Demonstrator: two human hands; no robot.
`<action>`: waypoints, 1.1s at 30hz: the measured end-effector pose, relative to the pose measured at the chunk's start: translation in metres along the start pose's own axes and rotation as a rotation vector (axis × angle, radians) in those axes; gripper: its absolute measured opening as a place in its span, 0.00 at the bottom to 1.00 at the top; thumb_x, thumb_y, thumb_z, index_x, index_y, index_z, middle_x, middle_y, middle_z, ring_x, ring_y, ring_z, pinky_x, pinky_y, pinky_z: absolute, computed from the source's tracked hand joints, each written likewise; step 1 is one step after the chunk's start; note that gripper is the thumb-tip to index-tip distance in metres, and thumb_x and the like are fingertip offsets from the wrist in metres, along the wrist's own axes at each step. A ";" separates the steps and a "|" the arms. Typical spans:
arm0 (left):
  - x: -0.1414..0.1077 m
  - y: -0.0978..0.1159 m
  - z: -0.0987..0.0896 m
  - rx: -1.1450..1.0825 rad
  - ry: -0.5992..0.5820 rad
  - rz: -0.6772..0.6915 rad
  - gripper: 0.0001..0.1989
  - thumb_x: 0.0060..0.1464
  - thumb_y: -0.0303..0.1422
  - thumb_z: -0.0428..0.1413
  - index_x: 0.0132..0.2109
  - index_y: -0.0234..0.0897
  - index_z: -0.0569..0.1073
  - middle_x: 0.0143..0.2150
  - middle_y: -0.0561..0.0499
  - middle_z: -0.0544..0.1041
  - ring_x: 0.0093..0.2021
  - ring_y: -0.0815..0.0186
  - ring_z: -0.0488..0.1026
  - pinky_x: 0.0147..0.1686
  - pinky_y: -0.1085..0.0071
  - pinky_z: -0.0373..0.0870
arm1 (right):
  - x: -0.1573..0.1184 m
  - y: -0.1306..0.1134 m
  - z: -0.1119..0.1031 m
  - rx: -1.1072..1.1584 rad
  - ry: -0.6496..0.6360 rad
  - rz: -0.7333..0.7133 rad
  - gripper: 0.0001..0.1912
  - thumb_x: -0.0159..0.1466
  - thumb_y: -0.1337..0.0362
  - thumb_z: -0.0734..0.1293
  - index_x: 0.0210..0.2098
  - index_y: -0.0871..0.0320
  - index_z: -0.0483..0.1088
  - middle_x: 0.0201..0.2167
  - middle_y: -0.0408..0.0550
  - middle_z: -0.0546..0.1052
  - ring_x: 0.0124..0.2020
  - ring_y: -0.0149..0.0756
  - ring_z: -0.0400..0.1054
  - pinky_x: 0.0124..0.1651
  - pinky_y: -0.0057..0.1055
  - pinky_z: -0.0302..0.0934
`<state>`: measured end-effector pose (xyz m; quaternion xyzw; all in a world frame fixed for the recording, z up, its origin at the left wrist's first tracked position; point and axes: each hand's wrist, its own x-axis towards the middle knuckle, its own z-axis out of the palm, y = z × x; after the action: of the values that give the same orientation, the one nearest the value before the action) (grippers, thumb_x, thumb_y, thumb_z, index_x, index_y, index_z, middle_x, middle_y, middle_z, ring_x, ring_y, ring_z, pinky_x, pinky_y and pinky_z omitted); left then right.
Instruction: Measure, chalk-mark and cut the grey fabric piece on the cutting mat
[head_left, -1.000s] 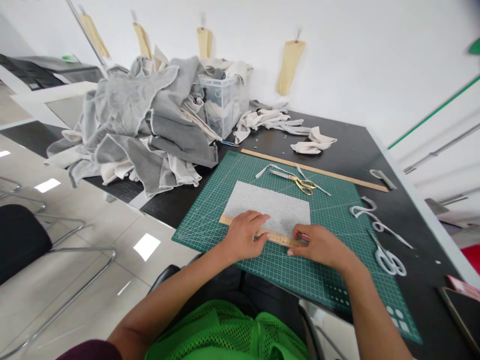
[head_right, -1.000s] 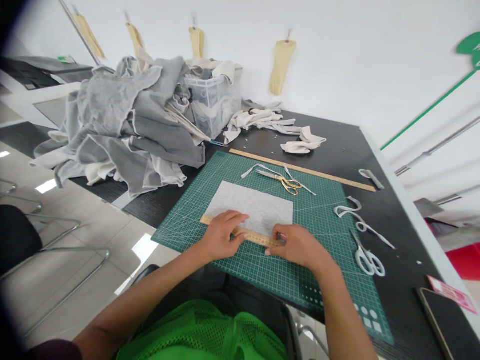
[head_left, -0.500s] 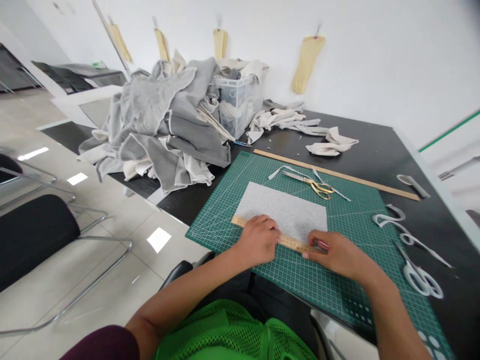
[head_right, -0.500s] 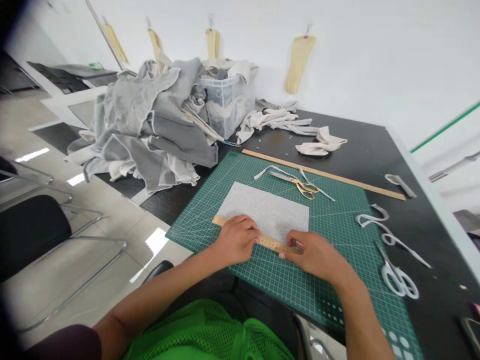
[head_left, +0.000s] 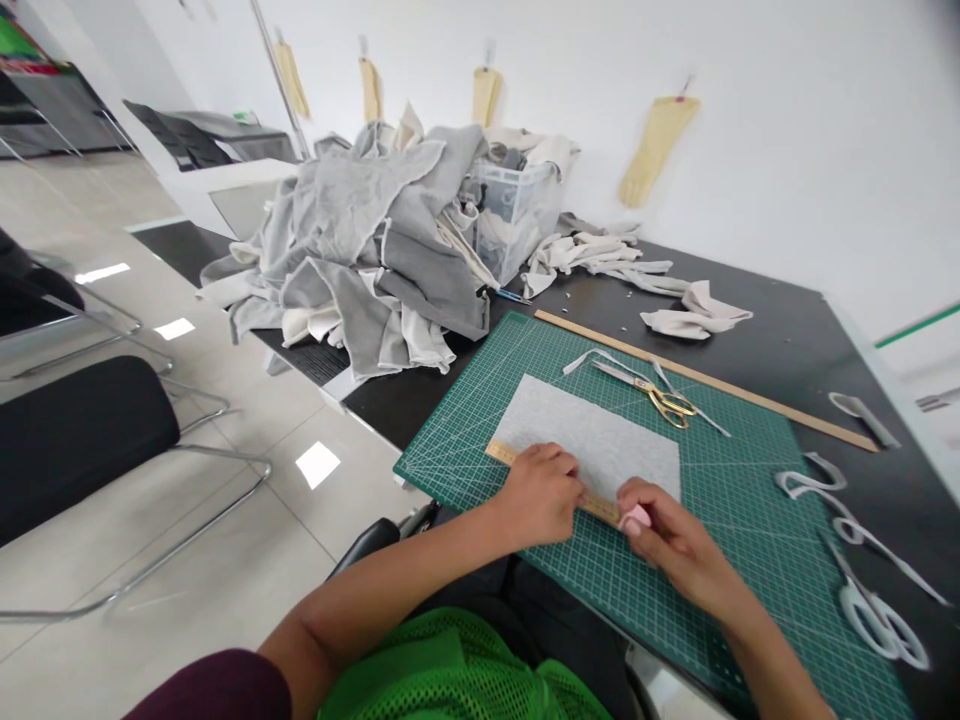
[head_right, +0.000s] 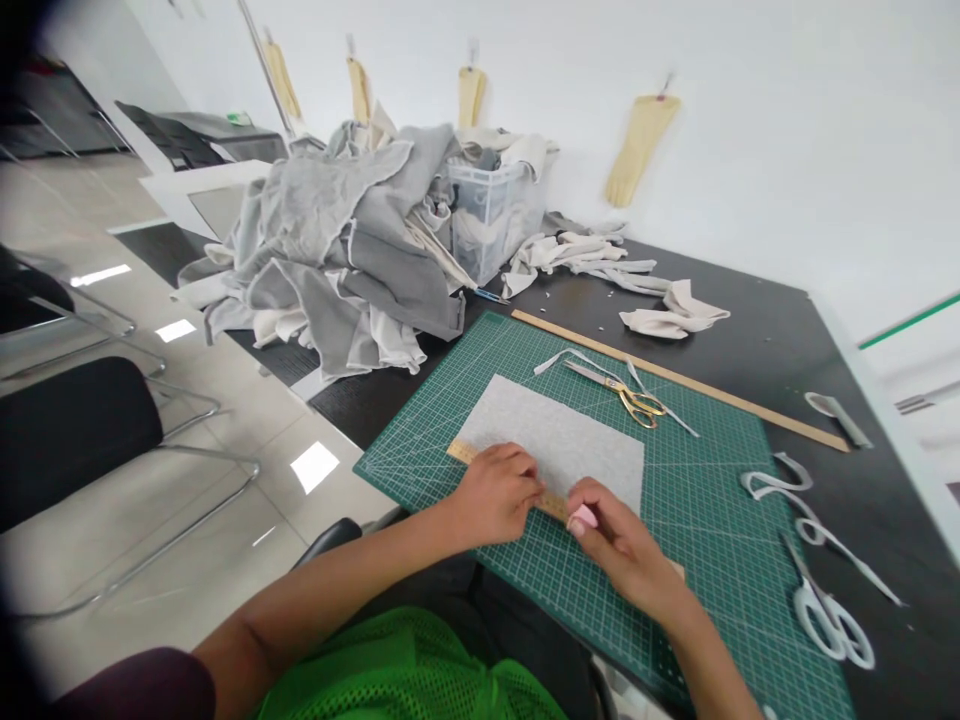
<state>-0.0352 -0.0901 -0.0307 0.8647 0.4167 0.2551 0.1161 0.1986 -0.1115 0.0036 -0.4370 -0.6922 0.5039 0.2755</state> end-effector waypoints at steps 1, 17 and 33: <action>0.000 0.000 0.000 0.003 -0.001 -0.005 0.08 0.60 0.33 0.57 0.36 0.37 0.80 0.40 0.45 0.76 0.47 0.56 0.69 0.45 0.59 0.67 | 0.001 -0.001 0.009 0.068 -0.019 -0.042 0.07 0.71 0.56 0.66 0.43 0.50 0.71 0.39 0.44 0.69 0.24 0.30 0.63 0.25 0.29 0.61; 0.002 0.000 -0.002 -0.031 0.021 -0.044 0.06 0.60 0.31 0.57 0.37 0.38 0.79 0.43 0.46 0.76 0.49 0.56 0.69 0.49 0.59 0.66 | 0.057 -0.095 0.027 -0.182 0.251 -0.449 0.04 0.68 0.60 0.71 0.41 0.50 0.80 0.39 0.49 0.80 0.42 0.44 0.76 0.45 0.42 0.72; 0.007 0.002 -0.009 -0.079 -0.036 -0.022 0.05 0.59 0.30 0.60 0.38 0.42 0.81 0.41 0.50 0.79 0.51 0.57 0.69 0.51 0.58 0.67 | 0.102 0.031 -0.051 -0.543 0.236 -0.335 0.12 0.73 0.63 0.61 0.44 0.55 0.76 0.49 0.54 0.81 0.52 0.47 0.74 0.59 0.47 0.65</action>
<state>-0.0348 -0.0865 -0.0201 0.8593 0.4136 0.2546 0.1603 0.2032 0.0054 -0.0145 -0.4300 -0.8267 0.1948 0.3061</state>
